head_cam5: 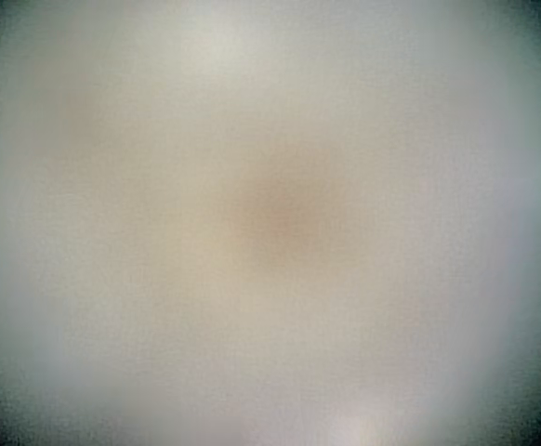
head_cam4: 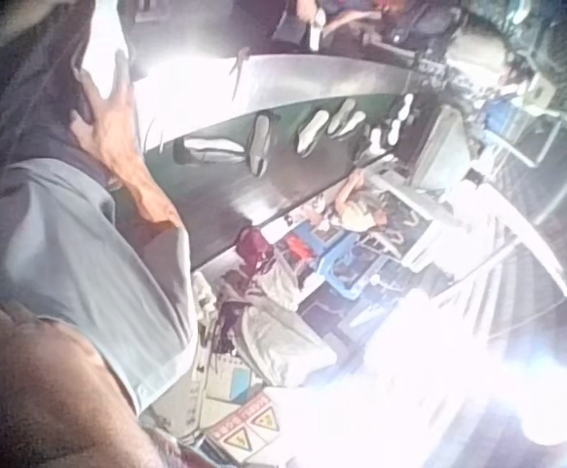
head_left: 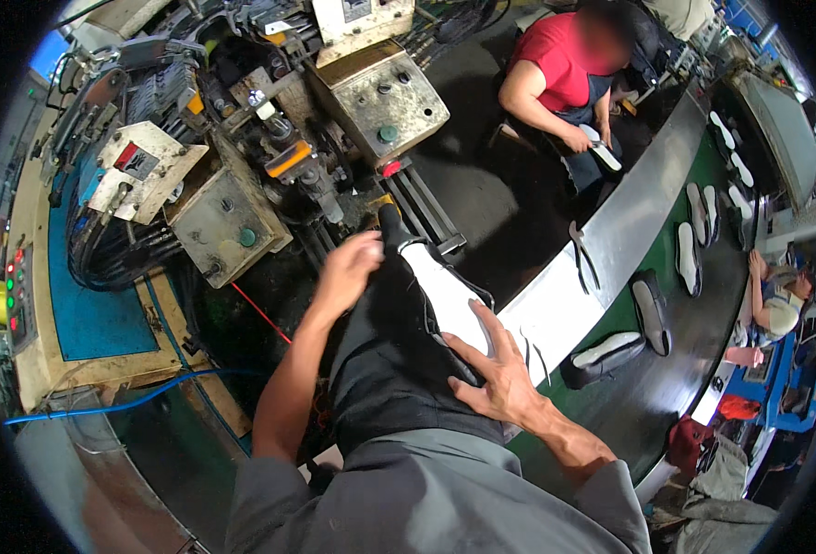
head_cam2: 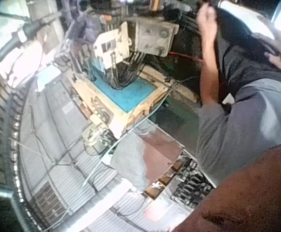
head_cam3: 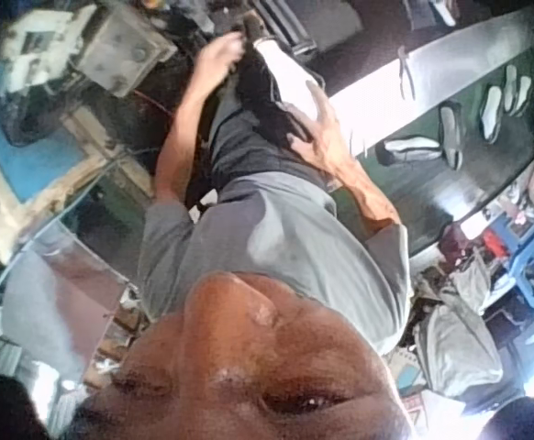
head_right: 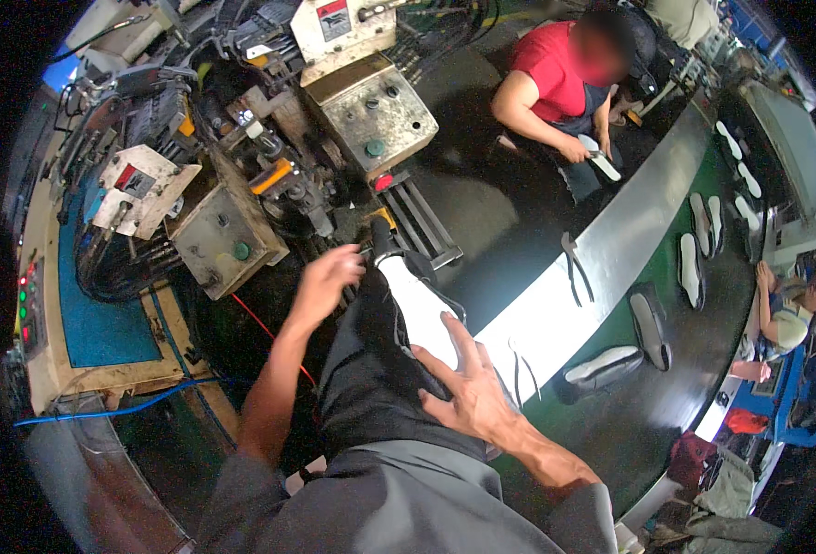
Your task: Assembling and finishing shoes using industrial machines and hand tools on a factory production line.
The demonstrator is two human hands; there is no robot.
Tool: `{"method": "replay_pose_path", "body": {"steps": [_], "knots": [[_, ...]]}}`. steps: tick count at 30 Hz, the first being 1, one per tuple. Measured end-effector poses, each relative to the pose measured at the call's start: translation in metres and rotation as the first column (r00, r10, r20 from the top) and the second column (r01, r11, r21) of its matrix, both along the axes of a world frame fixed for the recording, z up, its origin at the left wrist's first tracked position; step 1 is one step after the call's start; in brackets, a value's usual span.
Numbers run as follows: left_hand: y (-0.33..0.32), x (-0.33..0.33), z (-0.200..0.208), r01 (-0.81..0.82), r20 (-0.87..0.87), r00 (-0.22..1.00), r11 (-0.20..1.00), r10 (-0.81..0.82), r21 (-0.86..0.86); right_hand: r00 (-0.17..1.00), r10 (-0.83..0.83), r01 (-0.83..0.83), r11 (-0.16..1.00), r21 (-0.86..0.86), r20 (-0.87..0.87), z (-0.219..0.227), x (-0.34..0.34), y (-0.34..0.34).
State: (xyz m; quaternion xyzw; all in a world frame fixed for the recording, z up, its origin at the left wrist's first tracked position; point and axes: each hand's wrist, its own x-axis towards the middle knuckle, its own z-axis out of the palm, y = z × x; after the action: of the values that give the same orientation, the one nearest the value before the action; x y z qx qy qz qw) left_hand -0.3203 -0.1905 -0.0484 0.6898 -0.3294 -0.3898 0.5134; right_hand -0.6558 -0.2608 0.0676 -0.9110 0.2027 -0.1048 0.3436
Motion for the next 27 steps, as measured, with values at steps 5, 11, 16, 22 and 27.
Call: {"method": "replay_pose_path", "body": {"steps": [5, 11, 16, 22, 27], "knots": [[0.119, 0.136, 0.091, -0.378, 0.831, 0.198, 0.822, 0.521, -0.425, 0.986, 0.081, -0.065, 0.992, -0.108, 0.149, 0.058, 0.058, -0.027], [0.221, 0.306, 0.103, -0.677, 0.912, -0.347, 0.615, 0.22, -0.405, 0.908, 0.218, -0.114, 0.95, -0.29, 0.357, 0.084, 0.209, -0.06], [0.199, 0.32, 0.078, -0.595, 0.868, -0.39, 0.634, 0.309, -0.493, 0.914, 0.16, -0.047, 0.955, -0.293, 0.373, 0.069, 0.312, -0.079], [0.197, 0.317, 0.081, -0.534, 0.832, -0.413, 0.642, 0.371, -0.551, 0.889, 0.165, -0.035, 0.955, -0.296, 0.427, 0.032, 0.386, -0.092], [0.199, 0.32, 0.078, -0.531, 0.82, -0.436, 0.629, 0.372, -0.568, 0.873, 0.145, -0.019, 0.964, -0.265, 0.466, 0.019, 0.402, -0.092]]}}
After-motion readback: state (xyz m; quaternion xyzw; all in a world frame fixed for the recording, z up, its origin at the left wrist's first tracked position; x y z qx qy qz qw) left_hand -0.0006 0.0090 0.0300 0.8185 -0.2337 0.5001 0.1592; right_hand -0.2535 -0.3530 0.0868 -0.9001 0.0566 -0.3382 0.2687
